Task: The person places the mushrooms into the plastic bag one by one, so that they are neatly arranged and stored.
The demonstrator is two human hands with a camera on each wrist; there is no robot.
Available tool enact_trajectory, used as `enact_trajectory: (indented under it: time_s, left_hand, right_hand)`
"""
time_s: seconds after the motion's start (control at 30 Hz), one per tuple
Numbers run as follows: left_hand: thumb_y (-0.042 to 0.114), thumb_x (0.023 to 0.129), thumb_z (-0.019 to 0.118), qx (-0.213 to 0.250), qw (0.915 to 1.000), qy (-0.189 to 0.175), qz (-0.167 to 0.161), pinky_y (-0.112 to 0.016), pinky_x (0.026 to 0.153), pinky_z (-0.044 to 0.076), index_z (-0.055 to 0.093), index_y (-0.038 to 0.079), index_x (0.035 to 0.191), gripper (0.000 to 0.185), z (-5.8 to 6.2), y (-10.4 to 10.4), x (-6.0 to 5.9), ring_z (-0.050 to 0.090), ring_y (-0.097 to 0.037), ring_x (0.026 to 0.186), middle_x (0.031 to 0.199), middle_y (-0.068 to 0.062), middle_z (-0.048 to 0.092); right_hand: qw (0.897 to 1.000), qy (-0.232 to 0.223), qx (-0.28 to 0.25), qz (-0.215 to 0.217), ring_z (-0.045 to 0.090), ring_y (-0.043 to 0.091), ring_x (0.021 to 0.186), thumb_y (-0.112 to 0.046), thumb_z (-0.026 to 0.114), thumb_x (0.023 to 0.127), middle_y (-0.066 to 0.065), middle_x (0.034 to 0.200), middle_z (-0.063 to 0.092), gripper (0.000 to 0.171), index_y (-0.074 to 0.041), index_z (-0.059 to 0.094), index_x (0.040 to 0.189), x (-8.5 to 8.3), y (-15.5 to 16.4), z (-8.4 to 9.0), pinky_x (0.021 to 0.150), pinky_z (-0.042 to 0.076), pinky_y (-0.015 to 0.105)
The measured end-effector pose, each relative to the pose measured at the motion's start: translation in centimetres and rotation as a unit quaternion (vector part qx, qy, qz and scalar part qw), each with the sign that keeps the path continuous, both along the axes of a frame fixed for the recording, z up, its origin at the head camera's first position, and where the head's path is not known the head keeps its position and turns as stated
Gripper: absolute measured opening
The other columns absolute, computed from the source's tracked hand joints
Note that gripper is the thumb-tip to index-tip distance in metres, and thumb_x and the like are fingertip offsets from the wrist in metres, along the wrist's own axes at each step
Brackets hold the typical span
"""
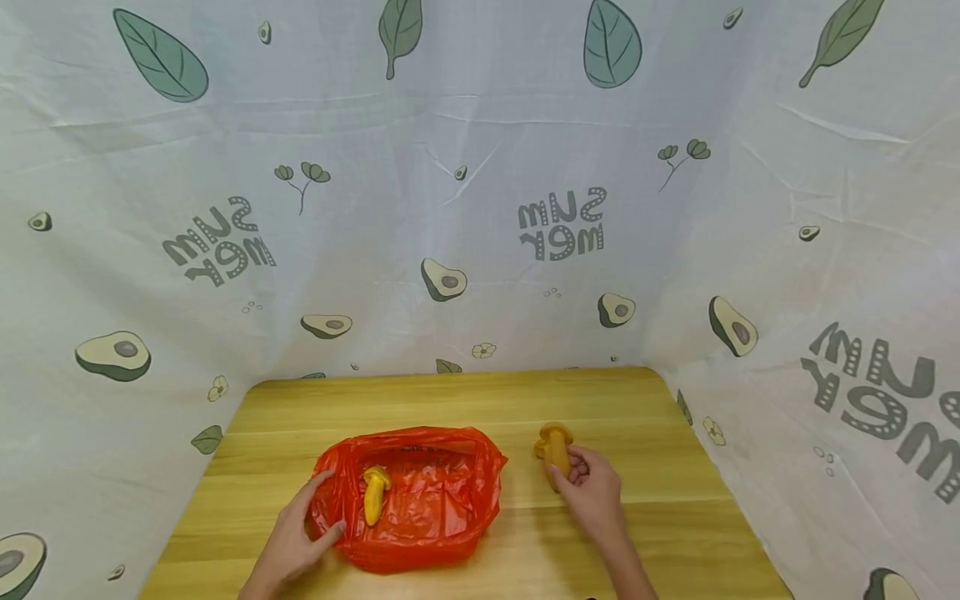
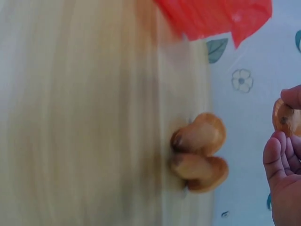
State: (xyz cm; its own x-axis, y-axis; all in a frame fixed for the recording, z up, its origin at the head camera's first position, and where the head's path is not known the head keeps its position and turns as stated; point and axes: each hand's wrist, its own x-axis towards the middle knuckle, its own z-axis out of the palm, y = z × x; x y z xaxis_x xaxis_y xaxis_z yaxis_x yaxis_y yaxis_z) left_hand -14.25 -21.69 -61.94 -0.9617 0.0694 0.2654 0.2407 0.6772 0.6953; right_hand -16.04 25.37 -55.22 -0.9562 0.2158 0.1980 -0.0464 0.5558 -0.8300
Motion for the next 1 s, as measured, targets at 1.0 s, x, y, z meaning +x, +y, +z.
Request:
enact_trajectory:
  time_s: [1.0]
  left_hand:
    - [0.026,0.086,0.08,-0.013,0.9999,0.0,0.007,-0.061,0.106,0.05,0.045,0.009,0.155,0.08,0.0,0.3,0.0,0.058,-0.041,0.133,0.146,-0.019,0.058]
  right_hand:
    - [0.99,0.033,-0.024,0.134,0.056,0.008,0.072,-0.013,0.088,0.082,-0.001,0.093,0.062,0.038,-0.006,0.073,0.115,-0.2,-13.1,2.7,0.064,0.054,0.021]
